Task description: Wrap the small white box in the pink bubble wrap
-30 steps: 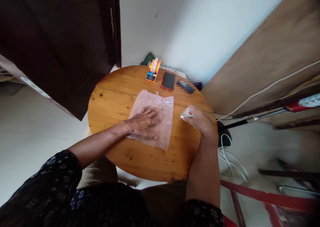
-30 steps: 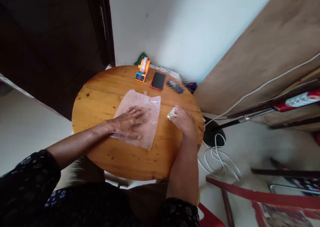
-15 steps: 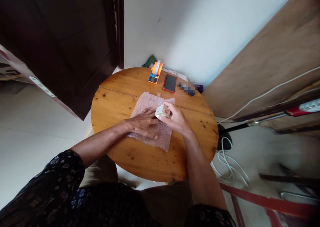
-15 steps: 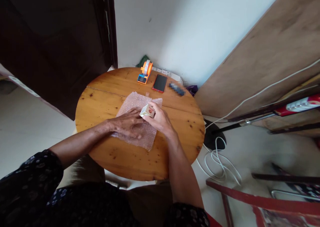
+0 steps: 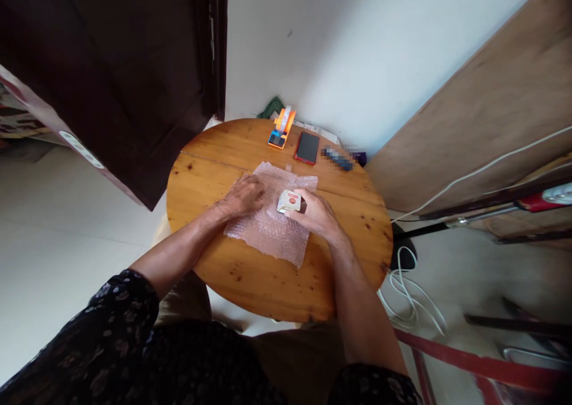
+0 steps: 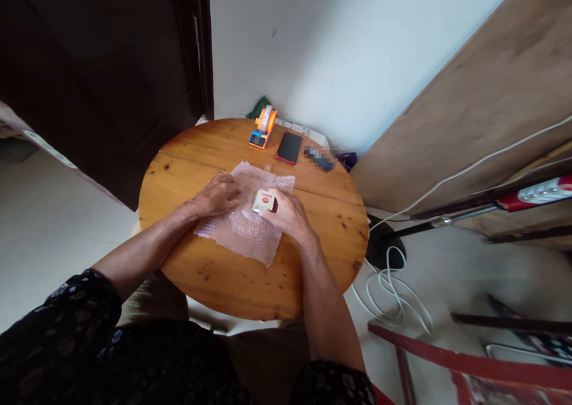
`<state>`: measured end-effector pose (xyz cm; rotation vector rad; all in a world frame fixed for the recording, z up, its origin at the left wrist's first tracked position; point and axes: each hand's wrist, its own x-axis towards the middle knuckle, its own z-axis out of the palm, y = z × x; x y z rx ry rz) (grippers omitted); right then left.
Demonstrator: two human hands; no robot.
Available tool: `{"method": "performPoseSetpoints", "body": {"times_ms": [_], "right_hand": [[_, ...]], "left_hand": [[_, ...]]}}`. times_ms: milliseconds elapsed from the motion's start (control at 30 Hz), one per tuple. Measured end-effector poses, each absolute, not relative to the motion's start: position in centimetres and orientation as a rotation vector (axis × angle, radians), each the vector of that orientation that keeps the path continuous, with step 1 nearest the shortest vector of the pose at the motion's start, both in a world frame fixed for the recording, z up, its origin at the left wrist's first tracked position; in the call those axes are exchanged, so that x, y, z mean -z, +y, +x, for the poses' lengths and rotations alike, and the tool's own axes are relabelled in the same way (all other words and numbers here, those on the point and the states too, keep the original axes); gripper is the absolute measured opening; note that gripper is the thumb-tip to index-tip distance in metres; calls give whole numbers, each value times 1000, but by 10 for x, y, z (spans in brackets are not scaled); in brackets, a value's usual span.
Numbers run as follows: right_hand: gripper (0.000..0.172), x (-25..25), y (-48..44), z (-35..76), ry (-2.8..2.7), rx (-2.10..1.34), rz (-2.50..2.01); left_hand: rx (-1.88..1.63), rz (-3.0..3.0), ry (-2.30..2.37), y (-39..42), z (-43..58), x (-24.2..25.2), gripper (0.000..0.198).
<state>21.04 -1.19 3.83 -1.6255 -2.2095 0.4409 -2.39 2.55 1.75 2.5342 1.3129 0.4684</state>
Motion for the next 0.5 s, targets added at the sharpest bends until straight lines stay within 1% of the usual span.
{"method": "performPoseSetpoints", "body": {"times_ms": [167,300,433,500], "right_hand": [[48,-39,-14,202,-2014,-428,-1518],[49,-35,-13,197,-2221,-400,-1500],[61,-34,-12,201,-2283,-411,-1506],[63,-34,-12,202,-2283,-396,-1514]], "left_hand": [[-498,2502,1291,26,-25,-18,17],[-495,2503,1295,24,-25,-20,22],[-455,2532,1309,23,-26,-21,24],[-444,2545,1316,24,-26,-21,24]]}}
